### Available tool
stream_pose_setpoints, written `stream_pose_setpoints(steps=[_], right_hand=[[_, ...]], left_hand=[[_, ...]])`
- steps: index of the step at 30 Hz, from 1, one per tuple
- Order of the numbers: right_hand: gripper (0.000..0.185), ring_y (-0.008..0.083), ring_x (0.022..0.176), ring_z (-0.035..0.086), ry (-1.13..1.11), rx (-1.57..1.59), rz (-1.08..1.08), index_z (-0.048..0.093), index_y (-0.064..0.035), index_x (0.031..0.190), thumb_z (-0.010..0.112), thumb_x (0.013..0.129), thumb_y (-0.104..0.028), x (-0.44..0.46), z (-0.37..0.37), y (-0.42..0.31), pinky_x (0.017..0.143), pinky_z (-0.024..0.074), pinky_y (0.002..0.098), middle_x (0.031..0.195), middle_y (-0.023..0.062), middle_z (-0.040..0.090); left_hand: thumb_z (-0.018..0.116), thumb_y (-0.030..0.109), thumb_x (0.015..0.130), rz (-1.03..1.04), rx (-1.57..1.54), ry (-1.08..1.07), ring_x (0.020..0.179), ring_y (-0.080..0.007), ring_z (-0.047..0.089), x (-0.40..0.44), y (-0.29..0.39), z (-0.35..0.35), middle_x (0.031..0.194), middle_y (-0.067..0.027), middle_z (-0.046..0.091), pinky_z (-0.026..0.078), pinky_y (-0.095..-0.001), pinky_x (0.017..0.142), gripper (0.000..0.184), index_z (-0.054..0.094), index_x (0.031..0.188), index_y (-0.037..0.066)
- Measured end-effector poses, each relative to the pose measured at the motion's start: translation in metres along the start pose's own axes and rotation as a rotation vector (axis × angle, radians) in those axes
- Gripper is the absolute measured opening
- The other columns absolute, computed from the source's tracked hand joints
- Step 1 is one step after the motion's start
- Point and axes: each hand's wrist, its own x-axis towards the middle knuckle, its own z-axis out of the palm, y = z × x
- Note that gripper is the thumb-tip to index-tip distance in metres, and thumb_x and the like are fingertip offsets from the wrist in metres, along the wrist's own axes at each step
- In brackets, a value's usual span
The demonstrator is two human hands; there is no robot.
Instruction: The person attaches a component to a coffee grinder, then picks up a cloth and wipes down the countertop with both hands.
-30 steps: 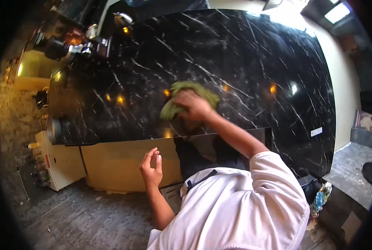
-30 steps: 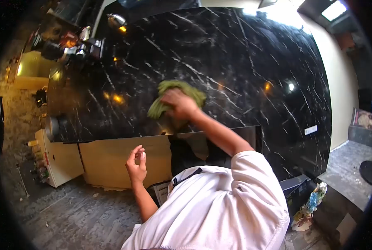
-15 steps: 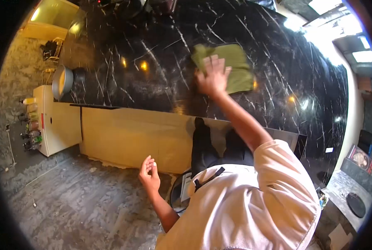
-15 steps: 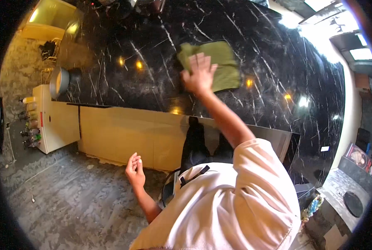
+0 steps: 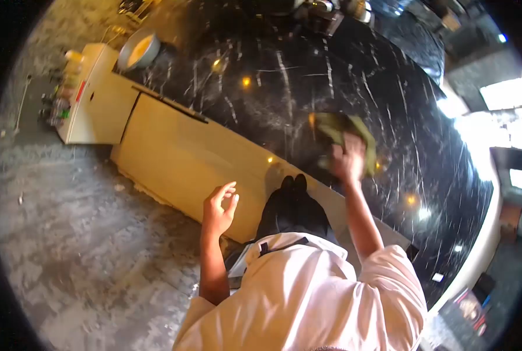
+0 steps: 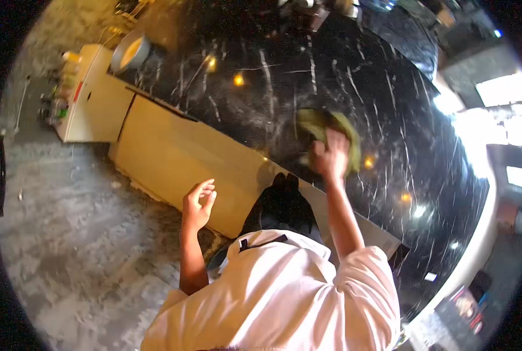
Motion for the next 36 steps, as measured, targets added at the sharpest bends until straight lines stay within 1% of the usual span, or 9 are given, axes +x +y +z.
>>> stream_pose_setpoints(steps=[3, 4, 5, 8, 13, 16, 28, 32, 36], right_hand=[[0.075, 0.0375, 0.155, 0.031, 0.189, -0.166, 0.401, 0.033, -0.0299, 0.164, 0.048, 0.098, -0.063, 0.003, -0.030, 0.112, 0.120, 0.0365, 0.0518, 0.169, 0.0109, 0.032], [0.078, 0.0365, 0.157, 0.027, 0.258, -0.029, 0.454, 0.030, -0.0282, 0.165, 0.041, 0.100, -0.069, -0.003, -0.043, 0.151, 0.121, 0.0333, 0.0576, 0.172, 0.0133, 0.025], [0.080, 0.0379, 0.157, 0.024, 0.342, -0.339, 0.366, 0.028, -0.0278, 0.166, 0.034, 0.100, -0.073, -0.001, -0.023, 0.246, 0.122, 0.0248, 0.0641, 0.172, 0.0174, 0.022], [0.082, 0.0411, 0.158, 0.018, 0.403, -0.220, 1.004, 0.025, -0.0265, 0.167, 0.029, 0.100, -0.074, -0.025, -0.054, 0.263, 0.123, 0.0144, 0.0649, 0.173, 0.0208, 0.017], [0.089, 0.0414, 0.159, 0.016, 0.418, -0.155, 1.220, 0.023, -0.0180, 0.167, 0.031, 0.099, -0.075, 0.019, -0.030, 0.204, 0.122, 0.0159, 0.0652, 0.173, 0.0210, 0.016], [0.091, 0.0389, 0.159, 0.016, 0.386, -0.183, 1.159, 0.022, -0.0139, 0.167, 0.030, 0.099, -0.074, 0.069, 0.014, 0.092, 0.123, 0.0160, 0.0644, 0.173, 0.0193, 0.016], [0.077, 0.0421, 0.160, 0.004, 0.031, -0.247, -0.053, 0.015, -0.0127, 0.168, 0.027, 0.106, -0.058, 0.136, 0.234, -0.588, 0.125, 0.0053, 0.0681, 0.174, 0.0227, 0.004], [0.071, 0.0377, 0.161, 0.006, -0.046, -0.218, -0.393, 0.020, -0.0114, 0.166, 0.029, 0.108, -0.051, 0.111, 0.278, -0.691, 0.126, 0.0045, 0.0661, 0.174, 0.0203, 0.006], [0.067, 0.0434, 0.153, 0.030, 0.073, 0.019, -0.626, 0.043, -0.0115, 0.157, 0.056, 0.099, -0.042, 0.067, 0.265, -0.653, 0.120, 0.0243, 0.0660, 0.168, 0.0218, 0.030]], left_hand=[[0.069, 0.008, 0.093, -0.049, 0.003, 0.088, 0.088, -0.0225, 0.067, -0.023, -0.021, -0.002, 0.106, -0.0099, 0.073, 0.055, -0.0344, 0.082, 0.036, 0.067, 0.129, 0.003], [0.069, 0.007, 0.092, -0.060, 0.005, 0.108, 0.086, -0.0232, 0.067, -0.029, -0.029, -0.003, 0.105, -0.0099, 0.073, 0.055, -0.0348, 0.081, 0.036, 0.067, 0.128, 0.004], [0.070, 0.006, 0.091, -0.066, 0.005, 0.125, 0.084, -0.0238, 0.067, -0.031, -0.038, -0.004, 0.104, -0.0098, 0.073, 0.055, -0.0351, 0.079, 0.036, 0.068, 0.127, 0.004], [0.070, 0.008, 0.092, -0.150, 0.005, 0.149, 0.084, -0.0243, 0.067, -0.059, -0.076, -0.007, 0.103, -0.0110, 0.073, 0.056, -0.0361, 0.079, 0.036, 0.067, 0.128, 0.004], [0.071, 0.011, 0.094, -0.350, -0.104, 0.192, 0.086, -0.0251, 0.068, -0.084, -0.128, -0.023, 0.104, -0.0142, 0.073, 0.056, -0.0361, 0.080, 0.039, 0.065, 0.131, 0.003], [0.068, 0.008, 0.096, -0.372, -0.135, 0.177, 0.087, -0.0202, 0.067, -0.070, -0.168, -0.048, 0.108, -0.0143, 0.072, 0.056, -0.0303, 0.079, 0.038, 0.064, 0.134, 0.002], [0.069, 0.012, 0.097, -0.472, -0.282, 0.226, 0.092, -0.0248, 0.069, 0.073, -0.288, -0.254, 0.113, -0.0175, 0.071, 0.057, -0.0343, 0.082, 0.041, 0.061, 0.136, 0.003], [0.069, 0.012, 0.097, -0.575, -0.236, 0.244, 0.092, -0.0258, 0.069, 0.071, -0.325, -0.304, 0.113, -0.0187, 0.071, 0.057, -0.0349, 0.083, 0.042, 0.061, 0.137, 0.003], [0.069, 0.015, 0.098, -0.560, -0.134, 0.099, 0.096, -0.0257, 0.070, 0.106, -0.331, -0.338, 0.115, -0.0170, 0.071, 0.057, -0.0352, 0.085, 0.044, 0.059, 0.140, 0.004]])
